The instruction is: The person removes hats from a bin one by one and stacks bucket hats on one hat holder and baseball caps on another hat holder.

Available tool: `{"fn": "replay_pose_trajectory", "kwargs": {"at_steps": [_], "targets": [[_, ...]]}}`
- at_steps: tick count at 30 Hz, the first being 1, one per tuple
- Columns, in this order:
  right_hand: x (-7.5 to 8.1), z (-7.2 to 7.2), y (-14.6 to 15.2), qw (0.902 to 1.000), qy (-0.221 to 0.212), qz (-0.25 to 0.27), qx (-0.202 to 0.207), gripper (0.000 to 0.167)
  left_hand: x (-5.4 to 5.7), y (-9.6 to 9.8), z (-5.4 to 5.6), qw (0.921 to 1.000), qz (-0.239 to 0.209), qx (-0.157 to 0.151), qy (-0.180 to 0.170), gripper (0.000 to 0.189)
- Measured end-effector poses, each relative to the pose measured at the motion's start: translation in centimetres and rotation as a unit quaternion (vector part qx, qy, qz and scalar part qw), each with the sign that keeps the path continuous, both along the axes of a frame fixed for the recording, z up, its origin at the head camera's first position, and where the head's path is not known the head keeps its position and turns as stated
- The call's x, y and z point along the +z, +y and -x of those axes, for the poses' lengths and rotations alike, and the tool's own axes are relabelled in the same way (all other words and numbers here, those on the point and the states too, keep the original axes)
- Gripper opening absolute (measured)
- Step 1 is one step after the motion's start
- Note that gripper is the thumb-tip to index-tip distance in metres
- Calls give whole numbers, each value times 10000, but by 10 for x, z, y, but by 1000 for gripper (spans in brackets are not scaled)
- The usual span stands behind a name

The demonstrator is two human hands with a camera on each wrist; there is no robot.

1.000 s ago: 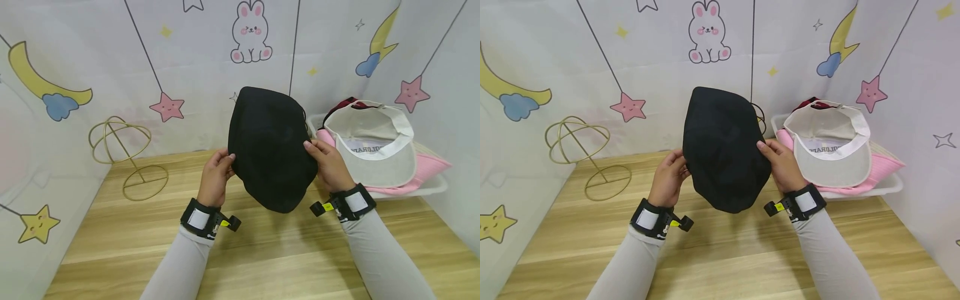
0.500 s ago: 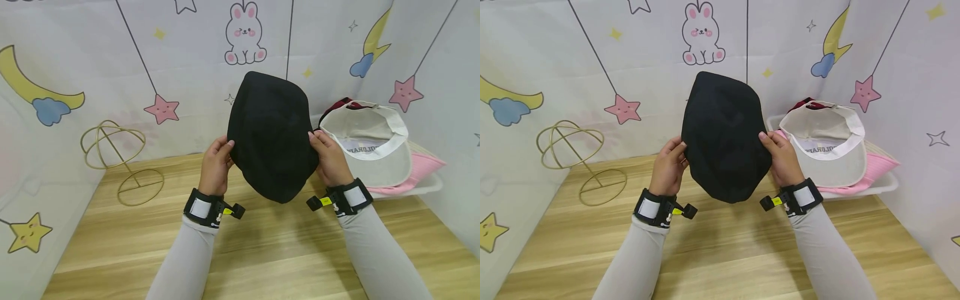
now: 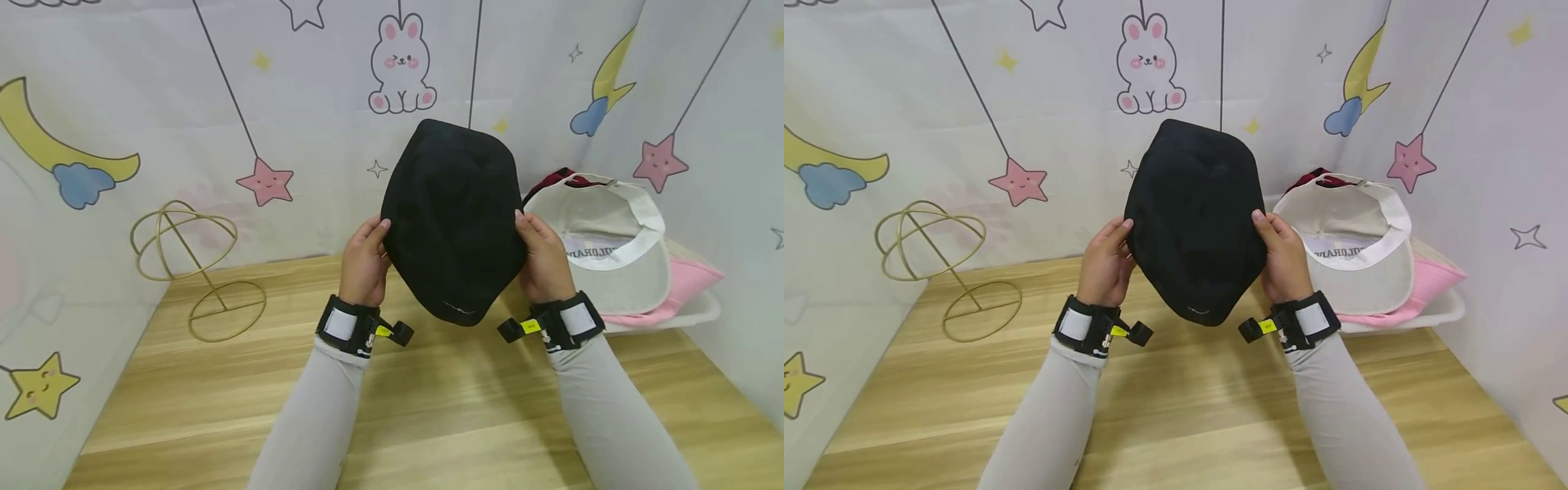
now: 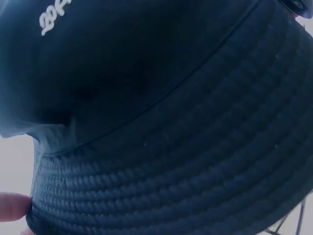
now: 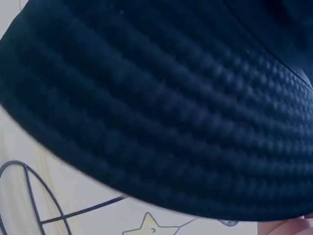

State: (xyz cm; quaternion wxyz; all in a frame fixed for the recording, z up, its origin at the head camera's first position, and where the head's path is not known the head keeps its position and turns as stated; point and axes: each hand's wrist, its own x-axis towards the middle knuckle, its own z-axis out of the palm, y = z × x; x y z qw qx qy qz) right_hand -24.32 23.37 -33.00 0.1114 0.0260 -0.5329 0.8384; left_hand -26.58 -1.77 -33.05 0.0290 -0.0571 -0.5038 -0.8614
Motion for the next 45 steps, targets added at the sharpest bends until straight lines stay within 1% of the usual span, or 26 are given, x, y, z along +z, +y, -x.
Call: {"fn": "replay_pose_trajectory", "kwargs": {"at_steps": [6,9,12,14,19,26,35,41,45], "targets": [[0,5,0,9996,-113,257,-68,15,1,3,8,9996,-225,-78,-155,30],[0,8,0,9989,-88,458,-24,16,3,4,11,9990,-362,-186,-159,33],[1,10,1,9969,-54,777,64,15,5,5,15,9982,-511,-301,-111,34],[1,12,2,9954,-108,948,61,15,5,6,17,9976,-582,-356,-77,35],[1,16,1,9892,-337,1422,100,16,5,7,19,9962,-739,-465,-42,36],[-3,23,-2,9763,-426,2113,191,21,3,4,21,9922,-1019,-714,14,40],[-6,31,-1,9578,-509,2825,181,24,-1,2,25,9862,-1340,-905,-358,39],[-8,33,0,9515,-661,2998,208,27,-4,0,25,9793,-1589,-1058,-679,30],[-10,34,2,9465,-701,3137,299,29,-5,0,27,9733,-1836,-1116,-810,34]]}}
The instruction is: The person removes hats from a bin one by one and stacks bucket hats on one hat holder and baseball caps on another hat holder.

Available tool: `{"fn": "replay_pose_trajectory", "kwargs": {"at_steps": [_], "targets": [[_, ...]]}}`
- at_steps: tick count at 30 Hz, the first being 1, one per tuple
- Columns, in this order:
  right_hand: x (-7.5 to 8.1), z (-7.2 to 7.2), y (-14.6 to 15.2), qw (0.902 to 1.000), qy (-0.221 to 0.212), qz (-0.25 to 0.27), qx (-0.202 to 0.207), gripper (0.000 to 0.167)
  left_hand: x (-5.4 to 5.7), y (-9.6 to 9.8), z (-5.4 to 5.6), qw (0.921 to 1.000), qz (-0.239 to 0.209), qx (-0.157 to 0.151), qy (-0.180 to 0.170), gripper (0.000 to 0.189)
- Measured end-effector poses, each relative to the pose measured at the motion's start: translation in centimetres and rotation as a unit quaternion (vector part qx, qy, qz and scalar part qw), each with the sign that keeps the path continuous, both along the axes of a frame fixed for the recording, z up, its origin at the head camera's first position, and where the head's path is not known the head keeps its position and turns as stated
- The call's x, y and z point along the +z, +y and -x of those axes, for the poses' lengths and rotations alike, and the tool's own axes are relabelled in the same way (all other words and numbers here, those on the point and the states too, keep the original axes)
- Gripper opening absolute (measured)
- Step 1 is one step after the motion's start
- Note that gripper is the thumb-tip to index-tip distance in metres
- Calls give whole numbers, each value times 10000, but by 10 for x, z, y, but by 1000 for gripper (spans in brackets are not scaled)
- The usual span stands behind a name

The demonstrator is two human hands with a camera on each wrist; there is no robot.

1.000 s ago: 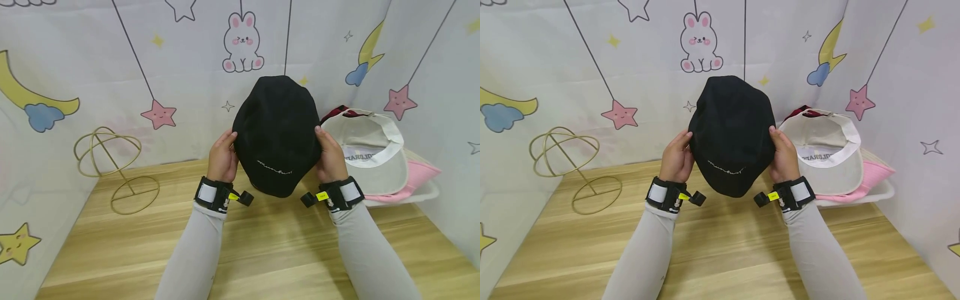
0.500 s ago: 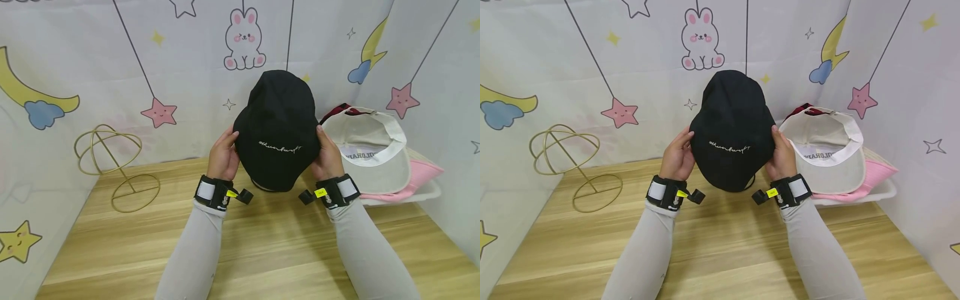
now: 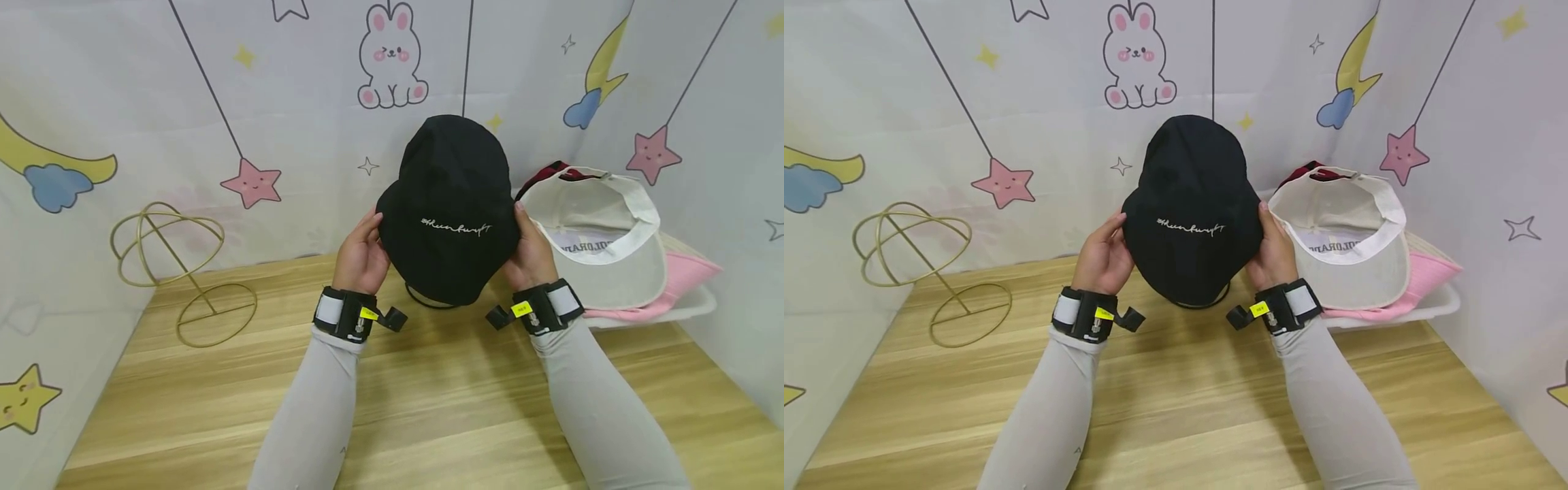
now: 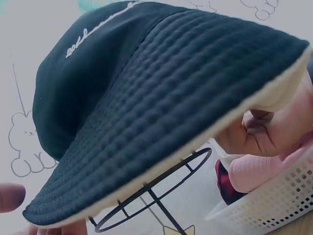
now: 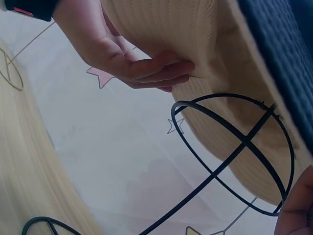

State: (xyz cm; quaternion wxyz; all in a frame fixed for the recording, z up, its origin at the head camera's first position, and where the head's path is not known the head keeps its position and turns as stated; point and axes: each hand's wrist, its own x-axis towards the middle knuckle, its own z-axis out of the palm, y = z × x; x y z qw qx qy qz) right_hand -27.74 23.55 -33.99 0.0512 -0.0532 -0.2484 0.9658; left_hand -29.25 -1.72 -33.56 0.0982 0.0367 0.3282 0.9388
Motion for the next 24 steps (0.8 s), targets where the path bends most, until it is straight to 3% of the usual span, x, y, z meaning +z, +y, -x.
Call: {"fn": "replay_pose_trajectory", "kwargs": {"at_steps": [9,17,24], "targets": [[-4,1,1,9995,167,80,239,25,-3,1,3,9980,-598,-72,-195,45],[-4,2,3,9980,451,270,363,18,-3,1,1,9949,-986,-135,-145,48],[-10,4,6,9978,307,527,270,17,-6,6,1,9927,-1181,-99,-226,57]]}}
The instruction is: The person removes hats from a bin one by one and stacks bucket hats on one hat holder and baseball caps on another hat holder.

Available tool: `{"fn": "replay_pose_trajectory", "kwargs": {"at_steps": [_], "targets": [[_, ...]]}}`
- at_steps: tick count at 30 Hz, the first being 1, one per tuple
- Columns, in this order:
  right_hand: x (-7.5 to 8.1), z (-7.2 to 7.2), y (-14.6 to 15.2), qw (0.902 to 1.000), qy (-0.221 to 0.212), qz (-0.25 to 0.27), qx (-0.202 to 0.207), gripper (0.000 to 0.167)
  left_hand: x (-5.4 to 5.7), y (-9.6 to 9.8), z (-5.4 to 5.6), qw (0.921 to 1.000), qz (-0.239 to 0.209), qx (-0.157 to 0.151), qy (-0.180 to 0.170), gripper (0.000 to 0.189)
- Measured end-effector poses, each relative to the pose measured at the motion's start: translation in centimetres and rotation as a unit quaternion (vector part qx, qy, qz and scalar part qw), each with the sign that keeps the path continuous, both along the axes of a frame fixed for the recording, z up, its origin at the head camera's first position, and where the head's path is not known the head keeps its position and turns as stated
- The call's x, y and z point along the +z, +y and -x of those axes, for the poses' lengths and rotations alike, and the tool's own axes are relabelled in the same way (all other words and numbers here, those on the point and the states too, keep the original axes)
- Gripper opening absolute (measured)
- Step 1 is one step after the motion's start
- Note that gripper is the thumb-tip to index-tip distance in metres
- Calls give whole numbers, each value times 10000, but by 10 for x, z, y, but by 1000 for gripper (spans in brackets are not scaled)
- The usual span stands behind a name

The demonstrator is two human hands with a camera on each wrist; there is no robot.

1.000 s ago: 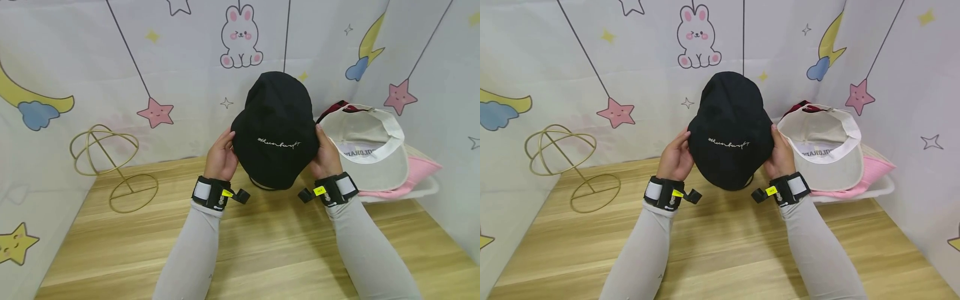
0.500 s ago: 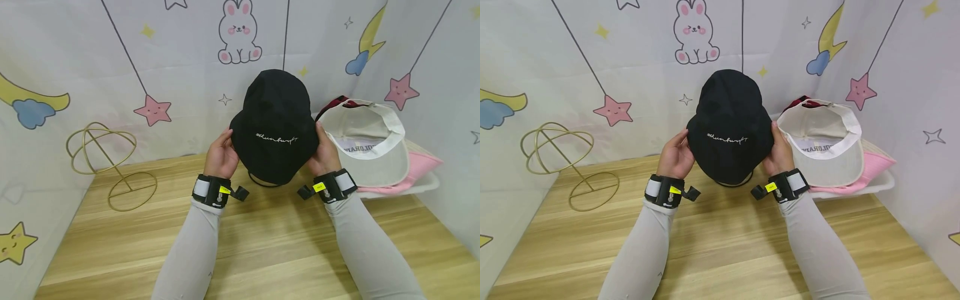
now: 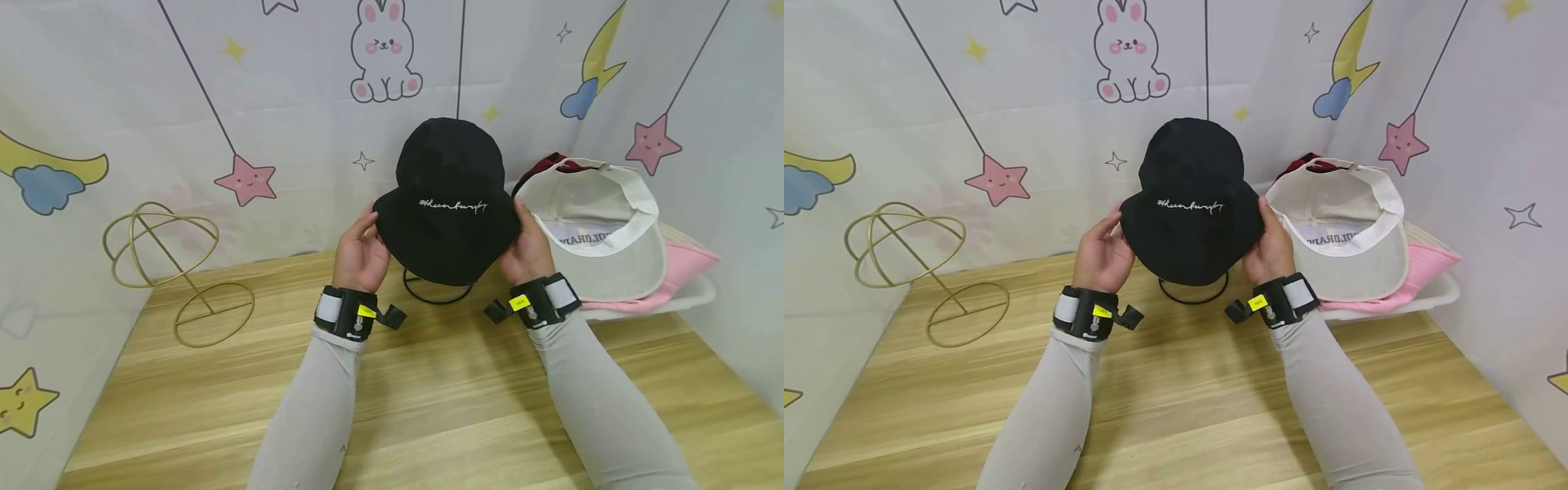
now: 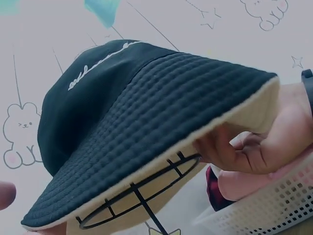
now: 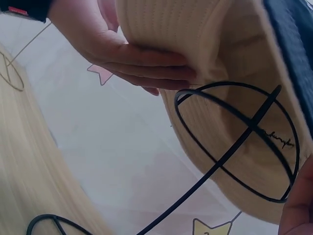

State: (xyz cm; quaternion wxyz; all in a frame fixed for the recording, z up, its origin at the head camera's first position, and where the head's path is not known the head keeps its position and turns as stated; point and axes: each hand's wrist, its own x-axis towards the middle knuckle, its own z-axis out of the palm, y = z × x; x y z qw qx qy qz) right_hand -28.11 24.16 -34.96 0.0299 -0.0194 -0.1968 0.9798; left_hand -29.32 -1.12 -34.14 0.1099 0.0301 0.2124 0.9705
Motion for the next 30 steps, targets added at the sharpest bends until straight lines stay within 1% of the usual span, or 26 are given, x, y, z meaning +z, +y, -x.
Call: {"fn": "replay_pose_trajectory", "kwargs": {"at_steps": [3,6,10,14,22,27,30], "targets": [[-3,0,0,9999,-102,-67,19,20,-3,1,0,9999,26,77,-71,58],[-6,1,0,9997,-221,-143,1,21,-6,2,1,9998,129,108,-43,53],[-9,1,0,9991,-390,-128,-44,18,-9,3,3,9996,255,87,32,46],[-12,3,0,9987,-499,-134,-4,18,-11,3,3,9995,314,97,-14,43],[-17,5,-4,9971,-642,-347,-225,12,-16,3,5,9994,328,97,-73,44],[-22,7,-8,9970,-677,-378,-49,15,-18,4,6,9993,297,122,-201,43],[-24,8,-10,9970,-632,-436,-94,14,-19,4,7,9991,305,164,-238,43]]}}
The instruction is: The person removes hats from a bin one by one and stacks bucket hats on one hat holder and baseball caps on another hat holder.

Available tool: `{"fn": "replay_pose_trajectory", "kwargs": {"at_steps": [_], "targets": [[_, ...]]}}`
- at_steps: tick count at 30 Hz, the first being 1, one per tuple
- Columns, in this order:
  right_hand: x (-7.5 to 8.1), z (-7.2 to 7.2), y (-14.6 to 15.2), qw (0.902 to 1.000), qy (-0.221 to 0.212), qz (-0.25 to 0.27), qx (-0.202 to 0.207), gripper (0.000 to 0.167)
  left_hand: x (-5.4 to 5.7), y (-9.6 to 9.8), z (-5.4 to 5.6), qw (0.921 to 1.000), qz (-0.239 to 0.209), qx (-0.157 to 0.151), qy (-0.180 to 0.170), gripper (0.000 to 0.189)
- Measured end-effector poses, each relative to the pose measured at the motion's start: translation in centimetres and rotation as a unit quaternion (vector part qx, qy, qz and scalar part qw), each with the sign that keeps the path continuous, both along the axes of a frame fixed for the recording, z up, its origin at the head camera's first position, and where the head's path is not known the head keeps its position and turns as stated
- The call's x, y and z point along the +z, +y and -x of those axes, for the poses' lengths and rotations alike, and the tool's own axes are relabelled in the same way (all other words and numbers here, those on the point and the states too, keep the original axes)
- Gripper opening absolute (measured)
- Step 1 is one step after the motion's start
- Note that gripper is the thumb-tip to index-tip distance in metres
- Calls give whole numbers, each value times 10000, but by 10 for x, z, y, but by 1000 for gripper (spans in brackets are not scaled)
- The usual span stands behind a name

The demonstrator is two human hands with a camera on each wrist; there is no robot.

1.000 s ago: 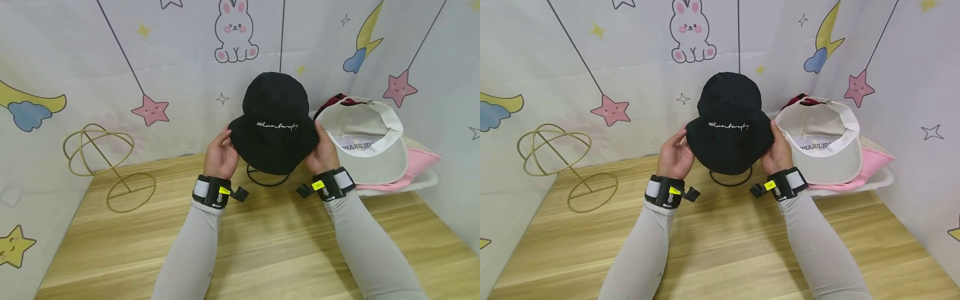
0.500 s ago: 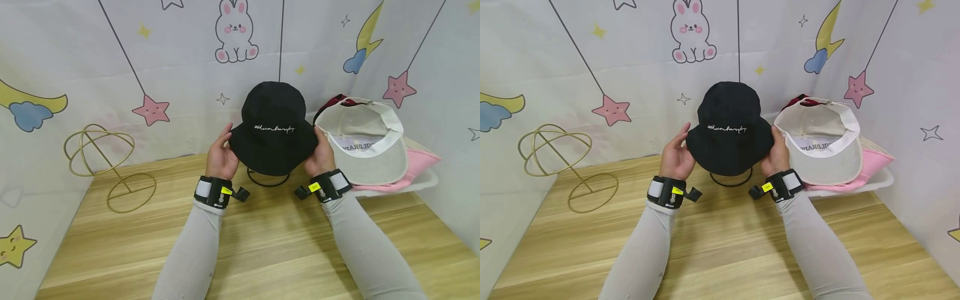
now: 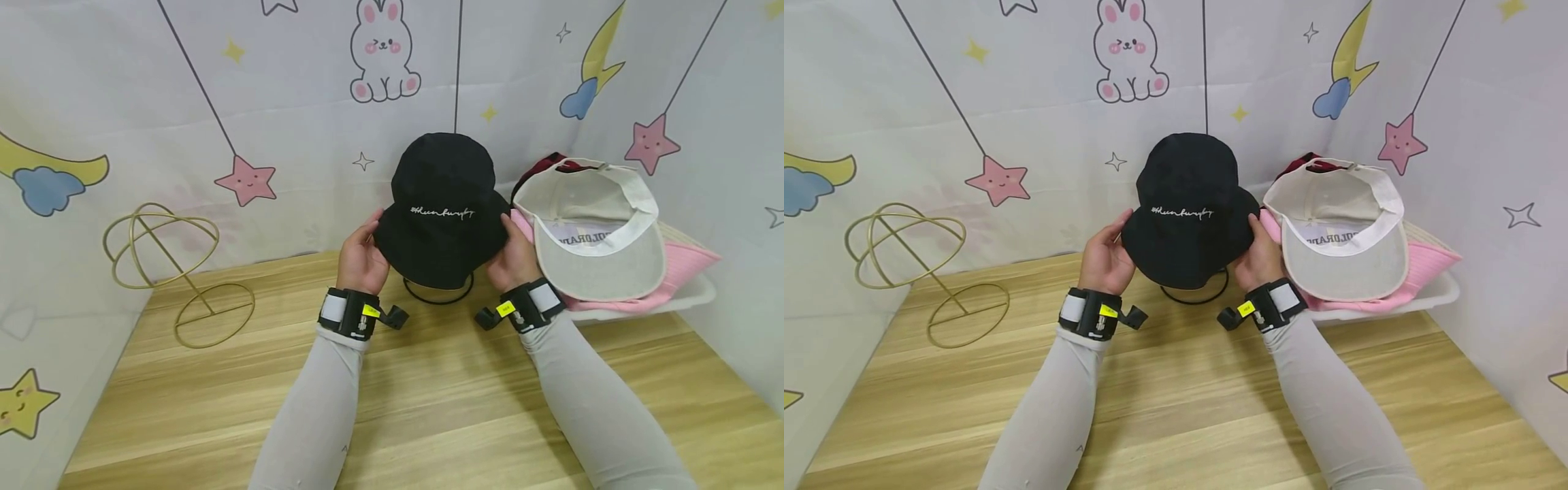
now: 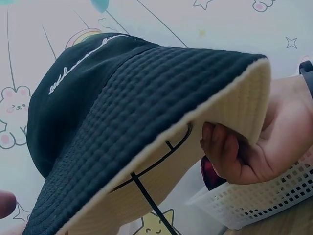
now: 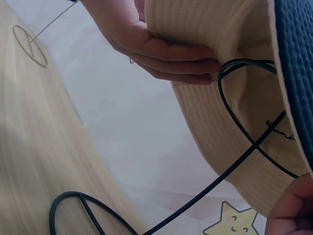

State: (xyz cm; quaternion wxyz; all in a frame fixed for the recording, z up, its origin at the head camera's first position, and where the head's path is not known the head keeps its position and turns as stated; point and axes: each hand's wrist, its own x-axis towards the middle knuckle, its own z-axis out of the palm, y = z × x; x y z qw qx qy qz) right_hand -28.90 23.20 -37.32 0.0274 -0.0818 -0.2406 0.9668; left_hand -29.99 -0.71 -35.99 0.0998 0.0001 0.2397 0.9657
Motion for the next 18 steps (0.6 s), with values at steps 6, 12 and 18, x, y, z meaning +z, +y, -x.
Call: {"fn": "replay_pose_trajectory", "kwargs": {"at_steps": [6,12,18], "targets": [[-2,0,-4,9991,187,219,316,17,0,-1,0,9999,118,58,-1,42],[-5,-1,-6,9974,315,152,638,25,1,-2,1,9997,162,136,-86,41],[-10,-1,-7,9940,543,-32,947,31,0,-3,3,9992,153,276,-253,38]]}}
